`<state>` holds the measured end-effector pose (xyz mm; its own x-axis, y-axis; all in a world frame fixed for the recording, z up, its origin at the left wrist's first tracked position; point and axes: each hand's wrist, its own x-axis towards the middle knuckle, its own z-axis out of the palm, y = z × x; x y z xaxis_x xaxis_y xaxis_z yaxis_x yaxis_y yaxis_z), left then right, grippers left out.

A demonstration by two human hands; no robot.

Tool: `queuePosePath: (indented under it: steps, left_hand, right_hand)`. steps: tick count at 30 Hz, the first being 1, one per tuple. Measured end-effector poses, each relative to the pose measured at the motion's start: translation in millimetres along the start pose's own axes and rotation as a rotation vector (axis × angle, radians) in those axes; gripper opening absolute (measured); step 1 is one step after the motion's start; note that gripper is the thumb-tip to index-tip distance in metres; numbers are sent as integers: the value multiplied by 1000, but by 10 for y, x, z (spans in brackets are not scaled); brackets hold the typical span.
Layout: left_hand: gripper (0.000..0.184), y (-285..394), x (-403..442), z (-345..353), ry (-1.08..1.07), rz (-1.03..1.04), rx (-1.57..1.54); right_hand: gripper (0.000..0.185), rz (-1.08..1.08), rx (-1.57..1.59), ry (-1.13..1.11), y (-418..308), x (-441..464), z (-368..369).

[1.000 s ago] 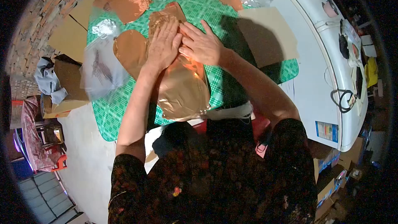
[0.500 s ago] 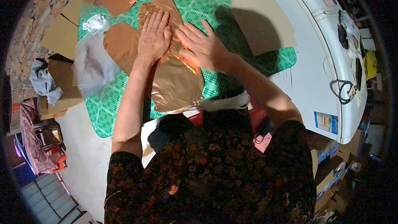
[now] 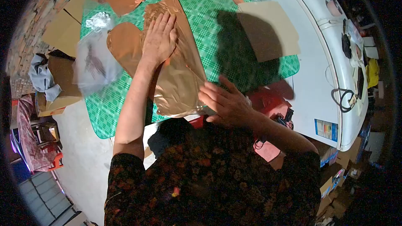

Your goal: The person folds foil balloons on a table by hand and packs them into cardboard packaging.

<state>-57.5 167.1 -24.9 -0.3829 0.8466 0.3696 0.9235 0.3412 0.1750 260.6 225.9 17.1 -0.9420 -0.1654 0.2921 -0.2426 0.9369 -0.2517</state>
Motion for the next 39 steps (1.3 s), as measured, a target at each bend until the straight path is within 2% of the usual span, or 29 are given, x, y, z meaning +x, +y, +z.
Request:
queuePosePath:
  steps: [3,4,6,8,10,14,17,23,27,28,31,32,34,36,39]
  left_hand:
    - [55,-9,9,-10,-7,-1,15]
    - [55,-7,10,-5,-10,2,18]
    - [55,-8,9,5,1,6,14]
    - [56,-29,3,28,5,10,13]
    - [58,-40,7,50,0,13,11]
    - [62,19,14,8,15,14,7]
    - [63,91,33,-122,-18,-18,-50]
    - [61,55,22,-78,-40,-15,-54]
    - [52,-104,32,1,219,-18,-150]
    - [46,-137,44,-127,366,23,-251]
    - [45,-221,-152,-548,363,-204,-241]
    - [41,-261,-281,-695,394,-232,-171]
    - [40,-431,-582,-937,328,-324,-119]
    - [40,-337,-852,-1403,14,-681,-307]
    - [47,-238,-1334,-1554,-69,-856,-512]
  right_hand:
    - [46,57,322,80,130,70,-176]
    - [38,21,185,209,260,217,-63]
    - [39,260,410,370,332,620,-51]
    - [41,339,476,518,535,1065,103]
    - [47,298,484,604,744,1467,245]
    - [55,413,545,563,901,1915,444]
    - [56,427,344,551,1054,1946,726]
    - [54,386,274,457,1003,1964,654]
    - [61,404,326,420,1015,1959,698]
    - [62,397,315,421,1049,1954,739]
    - [65,426,243,338,1012,1948,730]
    - [65,426,195,303,1018,1939,744]
    - [65,406,128,239,1055,1931,760]
    - [65,382,95,230,1096,1930,780]
    - [64,365,66,223,1050,1925,787]
